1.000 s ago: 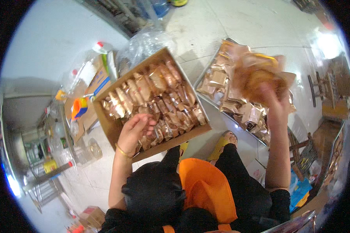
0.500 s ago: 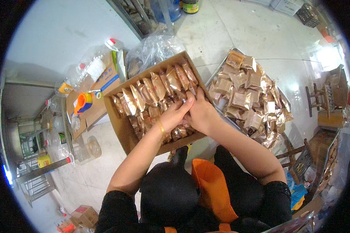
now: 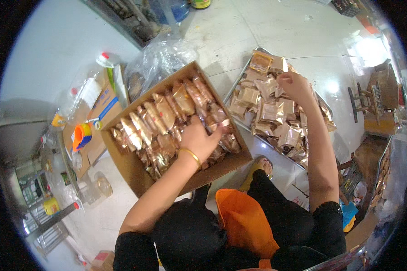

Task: The person carries a metal tray to a table, then sits on the floor and packs individually wrapped food items from the tray into a cardboard box. They arrange the items neatly and write on the box with a marker.

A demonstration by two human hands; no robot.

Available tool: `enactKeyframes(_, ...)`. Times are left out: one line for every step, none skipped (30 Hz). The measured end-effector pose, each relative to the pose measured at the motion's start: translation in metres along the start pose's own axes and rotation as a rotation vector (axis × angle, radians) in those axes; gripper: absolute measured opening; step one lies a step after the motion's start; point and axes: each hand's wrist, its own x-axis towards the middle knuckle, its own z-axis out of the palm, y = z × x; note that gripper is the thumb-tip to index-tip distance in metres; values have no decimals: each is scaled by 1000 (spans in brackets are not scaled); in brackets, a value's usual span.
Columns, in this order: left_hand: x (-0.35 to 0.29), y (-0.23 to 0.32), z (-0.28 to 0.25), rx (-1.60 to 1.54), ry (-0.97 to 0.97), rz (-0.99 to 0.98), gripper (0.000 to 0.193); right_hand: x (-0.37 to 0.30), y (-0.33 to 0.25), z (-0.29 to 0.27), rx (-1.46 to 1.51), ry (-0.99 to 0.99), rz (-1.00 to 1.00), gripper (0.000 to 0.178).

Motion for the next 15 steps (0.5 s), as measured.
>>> enactKeyframes(6,-5,5,16,40,-19,63,22,15,17,-85,19,-15,42)
enactKeyframes(13,-16,12,74,70,-24,66,42,20,31,-175,-1,-5,47)
enactKeyframes(20,-19,12,125,13,-51,71,59,24,43,-269,-19,11,54)
enactKeyframes(26,-21,10,180,-39,-82,76,70,24,58,-292,6,-14,64)
enactKeyframes(29,-18,10,184,-53,-99,76,80,25,72,-318,33,-31,75)
enactKeyframes(28,-14,10,189,-69,-115,76,98,36,91,-421,65,-95,77)
enactKeyframes(25,-10,8,201,-79,-136,75,119,44,113,-515,96,-164,80)
enactKeyframes(22,-11,5,163,-104,-109,74,134,47,125,-611,132,-233,82)
enactKeyframes(18,-16,2,124,-128,-81,74,139,43,127,-596,136,-235,82)
enactKeyframes(15,-21,-2,85,-153,-51,73,143,37,131,-582,140,-235,82)
enactKeyframes(11,-23,-10,-38,-201,-4,71,142,31,138,-568,137,-233,82)
enactKeyframes(9,-23,-18,-170,-263,41,70,135,18,132,-591,87,-182,83)
enactKeyframes(10,-23,-29,-237,-393,-11,68,131,4,123,-613,38,-129,84)
enactKeyframes(6,-28,-29,-405,-384,12,66,129,-4,115,-625,-9,-88,85)
enactKeyframes(9,-21,-29,-394,-424,10,64,153,34,145,-643,213,-74,83)
